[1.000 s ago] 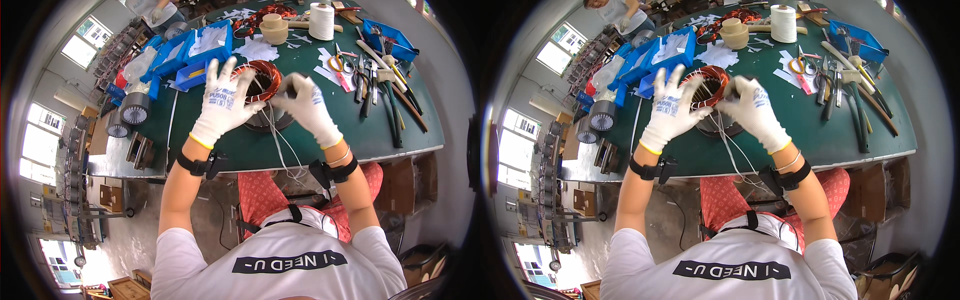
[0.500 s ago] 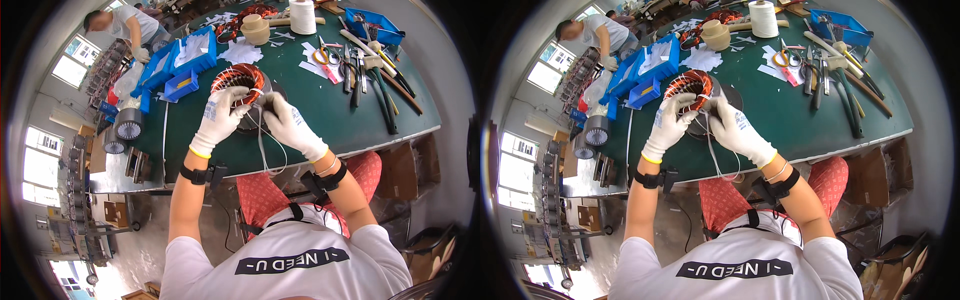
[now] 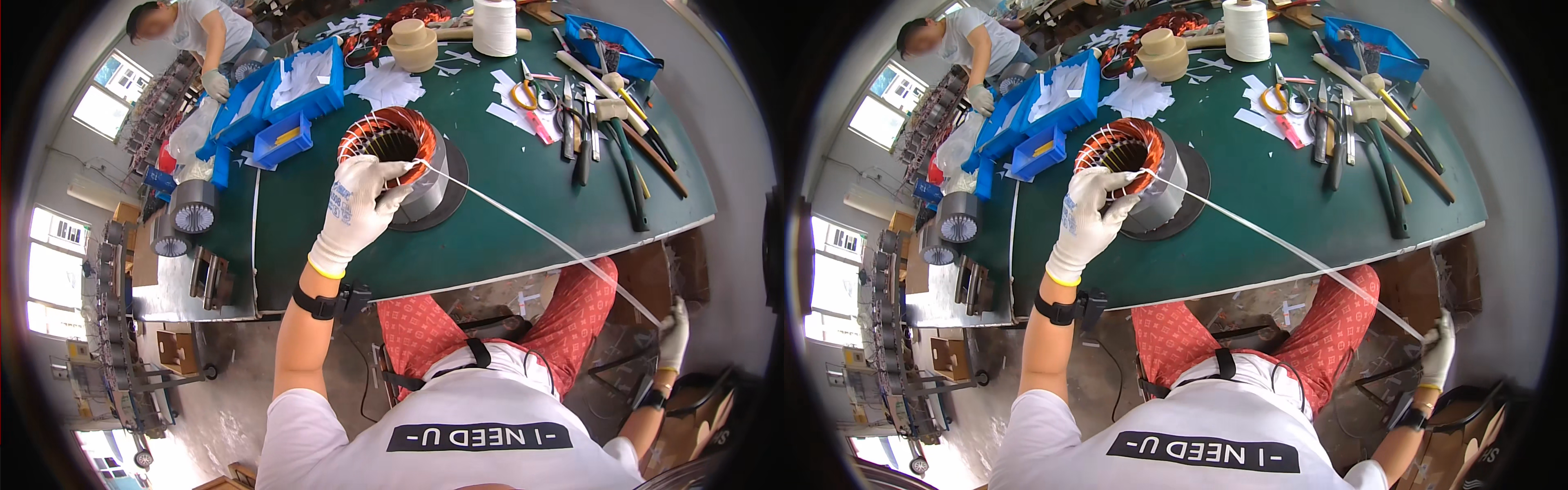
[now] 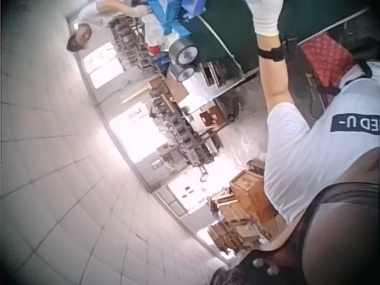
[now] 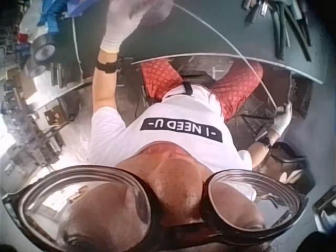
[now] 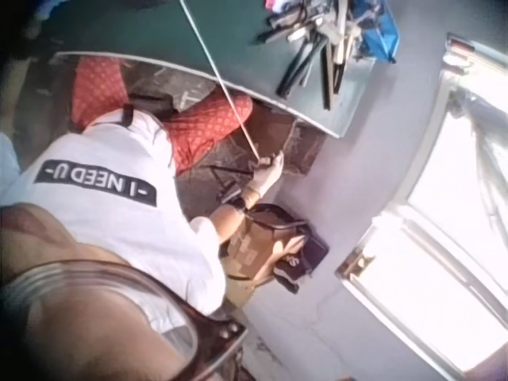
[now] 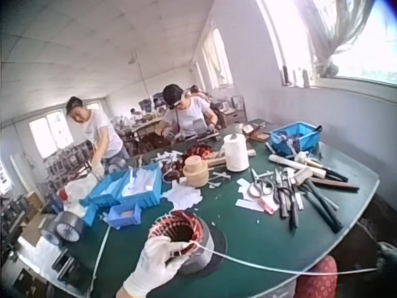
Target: Wiring and finishing an electric motor stator at a factory workbench.
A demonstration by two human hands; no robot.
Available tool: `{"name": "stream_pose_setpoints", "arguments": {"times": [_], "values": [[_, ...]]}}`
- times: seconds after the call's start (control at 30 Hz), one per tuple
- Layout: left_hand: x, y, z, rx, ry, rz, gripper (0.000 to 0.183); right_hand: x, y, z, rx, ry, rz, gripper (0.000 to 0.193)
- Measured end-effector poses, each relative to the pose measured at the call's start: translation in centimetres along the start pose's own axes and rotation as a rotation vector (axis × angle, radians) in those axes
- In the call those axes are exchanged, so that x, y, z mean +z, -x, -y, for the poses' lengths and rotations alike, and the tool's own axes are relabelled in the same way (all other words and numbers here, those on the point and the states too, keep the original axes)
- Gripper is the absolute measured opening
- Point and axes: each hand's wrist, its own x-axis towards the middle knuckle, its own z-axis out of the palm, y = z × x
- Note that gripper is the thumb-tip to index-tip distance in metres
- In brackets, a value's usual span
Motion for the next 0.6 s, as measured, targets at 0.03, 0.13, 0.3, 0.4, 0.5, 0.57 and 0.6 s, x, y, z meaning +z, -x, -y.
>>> {"name": "stream_pose_setpoints", "arguments": {"times": [0.03,0.13,0.3,0.4,0.5,0.57,0.6], "values": [[-0.4,0.1,-0.1,-0.010,-0.010,0.006,0.029,6.1,1.9,0.9,-0.001,0.235,-0.085,0.034],[-0.4,-0.8,-0.1,-0.016,0.046,-0.008,0.028,24.3,5.3,4.0,-0.096,0.589,0.131,0.028],[-1.5,0.0,-0.4,-0.091,0.188,0.036,0.022,48.0,9.1,3.4,-0.471,0.768,0.632,0.033],[-0.9,-0.5,-1.0,-0.114,0.197,0.023,0.023,54.5,8.0,-0.7,-0.806,0.858,0.568,0.035],[-0.9,-0.3,-1.3,-0.101,0.182,0.024,0.022,53.9,9.6,-0.1,-0.604,0.777,0.862,0.030],[-0.9,-0.6,-1.6,-0.109,0.205,0.025,0.022,48.6,9.2,-0.1,-0.752,0.782,0.945,0.029],[-0.7,-0.5,-1.7,-0.119,0.227,0.027,0.021,45.4,9.2,1.6,-0.589,0.897,0.995,0.026]]}}
